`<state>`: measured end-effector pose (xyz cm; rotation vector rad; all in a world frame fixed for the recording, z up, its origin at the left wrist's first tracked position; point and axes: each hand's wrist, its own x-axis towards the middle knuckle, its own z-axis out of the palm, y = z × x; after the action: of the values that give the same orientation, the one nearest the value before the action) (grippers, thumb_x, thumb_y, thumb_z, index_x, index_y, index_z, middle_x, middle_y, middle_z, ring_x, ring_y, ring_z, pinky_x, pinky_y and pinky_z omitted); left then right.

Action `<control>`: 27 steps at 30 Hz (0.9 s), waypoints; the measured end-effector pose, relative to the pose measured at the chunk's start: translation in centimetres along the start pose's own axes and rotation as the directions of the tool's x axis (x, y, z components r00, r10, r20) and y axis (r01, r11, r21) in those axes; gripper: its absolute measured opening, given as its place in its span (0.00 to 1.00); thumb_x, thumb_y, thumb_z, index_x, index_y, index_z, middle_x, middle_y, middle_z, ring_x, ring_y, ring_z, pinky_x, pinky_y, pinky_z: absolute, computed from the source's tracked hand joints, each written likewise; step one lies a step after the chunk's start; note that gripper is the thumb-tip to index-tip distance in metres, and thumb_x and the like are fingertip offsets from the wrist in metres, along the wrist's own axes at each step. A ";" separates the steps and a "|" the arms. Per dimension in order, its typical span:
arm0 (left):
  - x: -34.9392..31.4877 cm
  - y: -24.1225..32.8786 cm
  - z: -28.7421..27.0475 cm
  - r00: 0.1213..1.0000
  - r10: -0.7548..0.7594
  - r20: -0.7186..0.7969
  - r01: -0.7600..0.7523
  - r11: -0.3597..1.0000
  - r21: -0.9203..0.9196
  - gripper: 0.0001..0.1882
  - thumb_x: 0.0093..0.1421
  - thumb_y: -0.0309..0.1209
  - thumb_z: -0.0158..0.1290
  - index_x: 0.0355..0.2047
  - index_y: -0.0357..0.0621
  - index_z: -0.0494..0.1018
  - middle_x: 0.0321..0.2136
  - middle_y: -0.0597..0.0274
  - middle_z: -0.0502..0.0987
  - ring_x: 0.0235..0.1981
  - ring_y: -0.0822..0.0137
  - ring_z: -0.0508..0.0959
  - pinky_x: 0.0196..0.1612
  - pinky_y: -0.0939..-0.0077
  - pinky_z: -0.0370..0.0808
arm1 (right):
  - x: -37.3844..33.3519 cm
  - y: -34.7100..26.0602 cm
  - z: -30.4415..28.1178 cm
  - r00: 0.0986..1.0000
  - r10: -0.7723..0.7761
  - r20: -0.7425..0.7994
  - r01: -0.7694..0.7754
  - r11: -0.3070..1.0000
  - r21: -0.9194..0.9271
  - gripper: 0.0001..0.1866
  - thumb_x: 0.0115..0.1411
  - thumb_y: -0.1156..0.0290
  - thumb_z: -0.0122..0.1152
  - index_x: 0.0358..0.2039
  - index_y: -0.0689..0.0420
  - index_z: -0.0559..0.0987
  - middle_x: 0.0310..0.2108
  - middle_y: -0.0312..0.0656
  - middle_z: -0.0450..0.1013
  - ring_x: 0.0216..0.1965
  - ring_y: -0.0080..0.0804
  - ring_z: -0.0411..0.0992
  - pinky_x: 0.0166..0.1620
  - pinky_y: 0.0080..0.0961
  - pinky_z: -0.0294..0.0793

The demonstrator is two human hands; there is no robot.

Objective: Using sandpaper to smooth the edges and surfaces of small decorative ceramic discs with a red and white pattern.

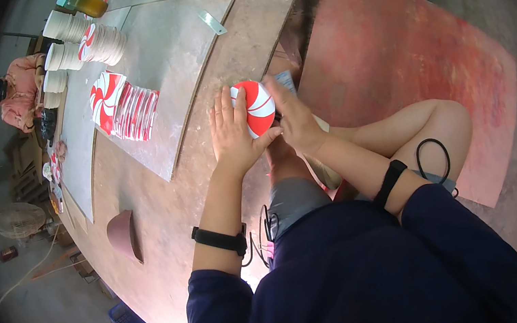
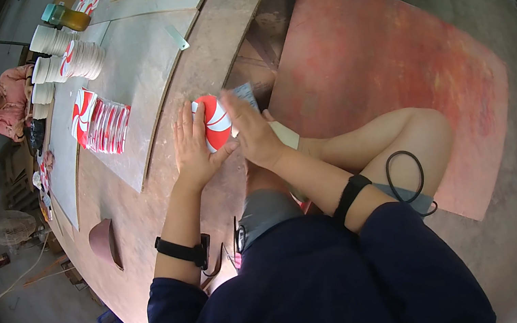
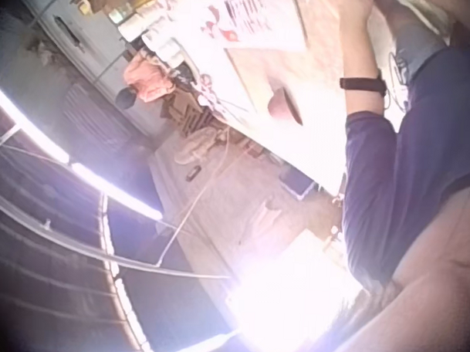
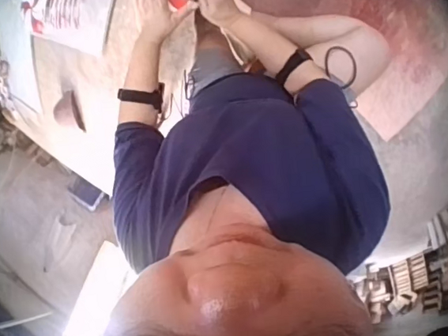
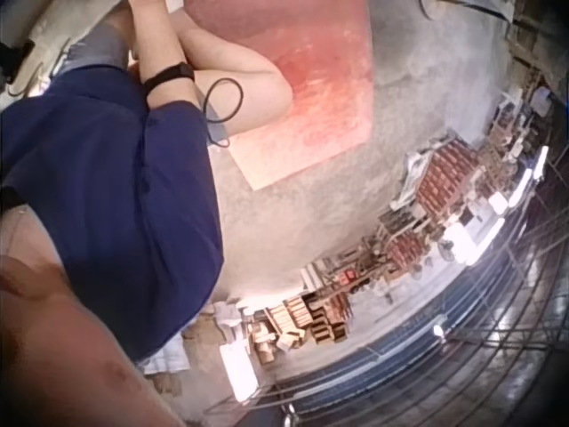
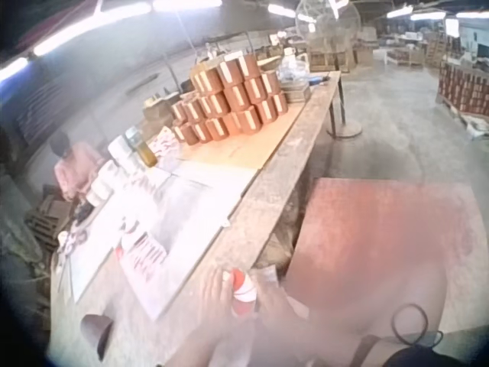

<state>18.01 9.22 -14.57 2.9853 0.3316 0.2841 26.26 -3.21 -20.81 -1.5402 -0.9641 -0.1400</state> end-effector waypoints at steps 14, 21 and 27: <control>0.3 3.4 -1.0 0.943 -0.311 0.115 0.309 0.950 0.039 0.57 0.36 0.60 0.59 0.59 0.40 0.48 0.58 0.35 0.47 0.60 0.38 0.45 0.58 0.43 0.44 | -1.5 2.5 0.1 0.950 0.310 -0.026 -0.311 0.950 -0.016 0.30 0.49 0.87 0.42 0.56 0.63 0.58 0.53 0.58 0.59 0.54 0.50 0.61 0.55 0.32 0.62; -0.2 2.0 -0.3 0.986 -0.160 0.052 0.159 0.987 0.039 0.56 0.34 0.54 0.62 0.59 0.39 0.49 0.58 0.39 0.48 0.61 0.43 0.47 0.59 0.48 0.46 | -0.7 -0.5 -0.3 0.996 0.086 -0.020 -0.087 0.996 -0.019 0.33 0.46 0.84 0.46 0.56 0.64 0.57 0.57 0.53 0.55 0.58 0.50 0.54 0.59 0.39 0.52; 0.1 2.5 -0.8 0.980 -0.171 0.103 0.165 0.984 0.067 0.57 0.33 0.49 0.64 0.59 0.39 0.47 0.59 0.42 0.47 0.62 0.47 0.45 0.61 0.53 0.45 | -2.4 2.1 0.9 0.995 -0.010 0.097 0.025 0.987 -0.156 0.34 0.48 0.79 0.50 0.58 0.63 0.55 0.59 0.52 0.53 0.60 0.48 0.52 0.60 0.40 0.50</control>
<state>18.47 6.92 -13.39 2.9889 0.5848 0.0958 25.63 -3.39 -24.06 -1.6962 -1.0636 -0.1584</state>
